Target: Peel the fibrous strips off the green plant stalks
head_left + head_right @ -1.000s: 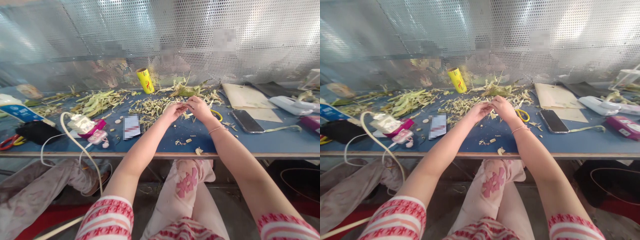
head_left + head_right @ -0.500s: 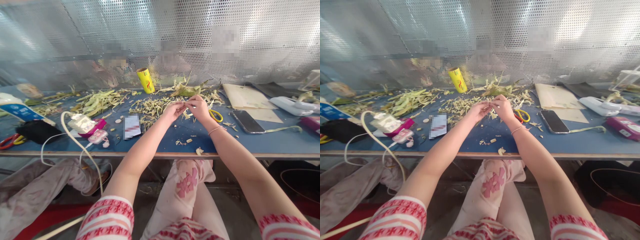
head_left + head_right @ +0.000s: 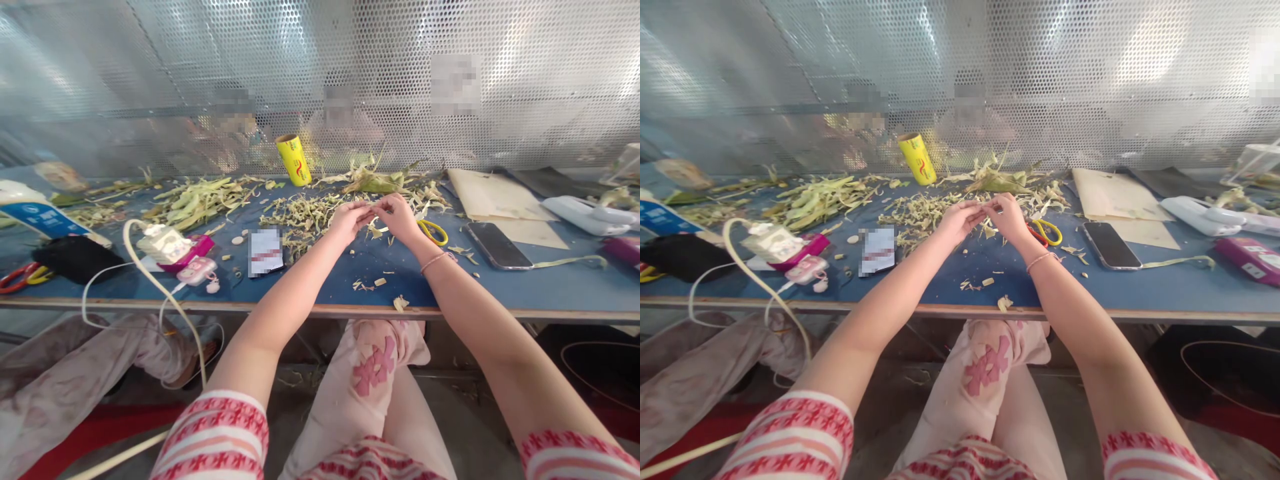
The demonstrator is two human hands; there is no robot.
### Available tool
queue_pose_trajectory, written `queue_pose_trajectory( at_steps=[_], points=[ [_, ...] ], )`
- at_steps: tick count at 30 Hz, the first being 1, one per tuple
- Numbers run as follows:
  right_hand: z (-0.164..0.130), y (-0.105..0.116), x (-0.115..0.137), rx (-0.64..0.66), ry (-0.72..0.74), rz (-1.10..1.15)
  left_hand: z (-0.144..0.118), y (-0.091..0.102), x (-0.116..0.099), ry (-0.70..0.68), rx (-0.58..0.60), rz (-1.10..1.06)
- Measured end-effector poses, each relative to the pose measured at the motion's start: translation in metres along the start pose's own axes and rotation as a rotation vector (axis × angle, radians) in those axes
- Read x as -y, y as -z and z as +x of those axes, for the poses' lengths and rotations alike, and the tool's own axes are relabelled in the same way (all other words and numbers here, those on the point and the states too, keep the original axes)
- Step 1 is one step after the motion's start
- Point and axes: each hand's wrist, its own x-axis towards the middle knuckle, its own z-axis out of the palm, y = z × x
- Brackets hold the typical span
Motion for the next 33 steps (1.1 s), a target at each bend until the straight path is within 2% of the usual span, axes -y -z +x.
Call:
queue_pose_trajectory(
  at_steps=[9,13,17,20,22,24,26,29,33],
  points=[
    [-0.001,-0.004,0.001,0.051,-0.341,0.394,0.006,0.004,0.008,-0.145,0.053,0.094],
    [-0.001,-0.003,-0.001,0.146,-0.381,0.529,0.008,0.006,0.011,-0.220,0.068,0.197],
    [-0.001,-0.002,-0.002,0.144,-0.392,0.536,0.004,0.004,0.008,-0.217,0.048,0.212],
    [-0.002,-0.002,0.002,0.045,-0.310,0.369,0.002,0.002,0.005,-0.150,0.009,0.143],
    [-0.002,-0.001,0.006,-0.023,-0.160,0.181,0.003,0.003,0.003,-0.092,-0.019,0.084],
    [-0.003,0.000,0.008,-0.026,0.010,0.019,0.005,0.004,0.002,-0.052,-0.030,0.038],
    [-0.005,0.000,0.009,0.007,0.119,-0.069,0.006,0.006,0.002,-0.031,-0.014,0.013],
    [-0.007,0.000,0.009,0.047,0.168,-0.138,0.007,0.006,0.003,0.005,0.010,-0.002],
    [-0.007,0.000,0.007,0.050,0.189,-0.217,0.003,0.003,0.001,0.055,-0.021,-0.016]
  ],
)
